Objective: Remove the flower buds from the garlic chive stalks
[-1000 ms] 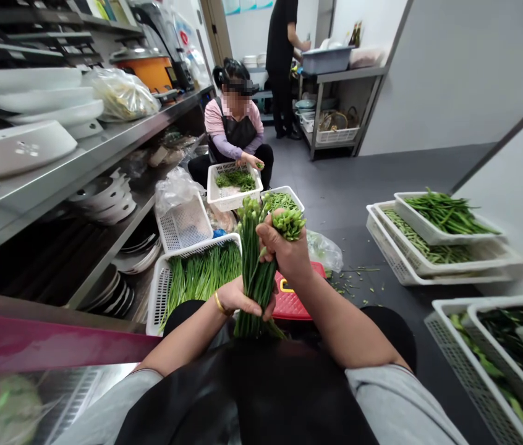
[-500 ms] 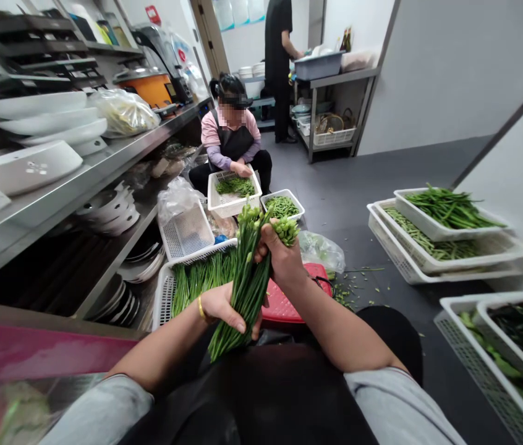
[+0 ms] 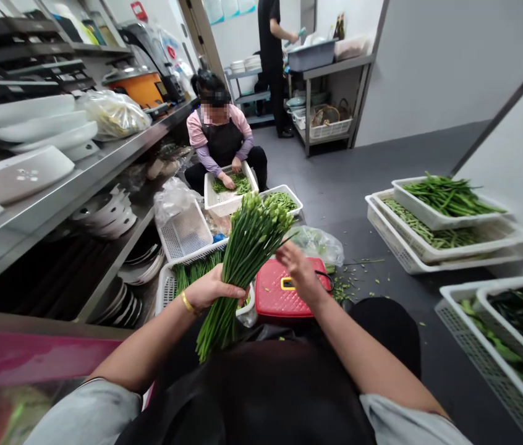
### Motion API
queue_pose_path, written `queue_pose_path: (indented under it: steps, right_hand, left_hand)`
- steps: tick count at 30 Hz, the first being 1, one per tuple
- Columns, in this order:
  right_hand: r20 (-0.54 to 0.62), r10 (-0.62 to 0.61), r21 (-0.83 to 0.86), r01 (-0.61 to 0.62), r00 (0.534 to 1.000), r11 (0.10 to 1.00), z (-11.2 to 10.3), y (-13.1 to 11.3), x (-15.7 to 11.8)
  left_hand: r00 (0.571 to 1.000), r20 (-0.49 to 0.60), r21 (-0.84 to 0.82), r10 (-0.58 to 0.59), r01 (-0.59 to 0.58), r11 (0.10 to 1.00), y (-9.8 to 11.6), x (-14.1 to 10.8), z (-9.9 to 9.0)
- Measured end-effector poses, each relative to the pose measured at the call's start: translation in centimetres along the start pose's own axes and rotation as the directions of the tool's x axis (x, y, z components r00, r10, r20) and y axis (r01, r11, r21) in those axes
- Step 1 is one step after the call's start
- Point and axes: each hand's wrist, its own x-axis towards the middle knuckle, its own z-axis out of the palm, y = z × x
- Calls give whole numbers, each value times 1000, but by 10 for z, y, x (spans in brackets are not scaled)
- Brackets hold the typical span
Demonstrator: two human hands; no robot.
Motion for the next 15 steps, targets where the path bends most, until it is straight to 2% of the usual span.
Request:
queue_pose_path:
  steps: [2,4,7,10,12,15]
  right_hand:
    - [169,94,47,-103,981,994,11,9,-5]
    - [232,111,139,-146,966,979,25,6,0]
    - [129,92,335,-130,987,933,35,-10,17]
    - [52,84,480,-99,995,872,35,-21,27]
    - [48,92,554,-104,995,826,34,-21,26]
    - [104,180,624,-205,978,754,36,-14,22]
  left_hand:
    - [999,12,61,-48,48,997,4,2,3]
    - [995,20,112,-94,91,990,7,6,7]
    - [988,14,178,-154,149,973,12,10,11]
    - [975,15,208,-220,212,955,17,9,15]
    - [963,26,198,-269,259,945,19,3,18]
    - [937,80,122,-340,329,936,13,-7,19]
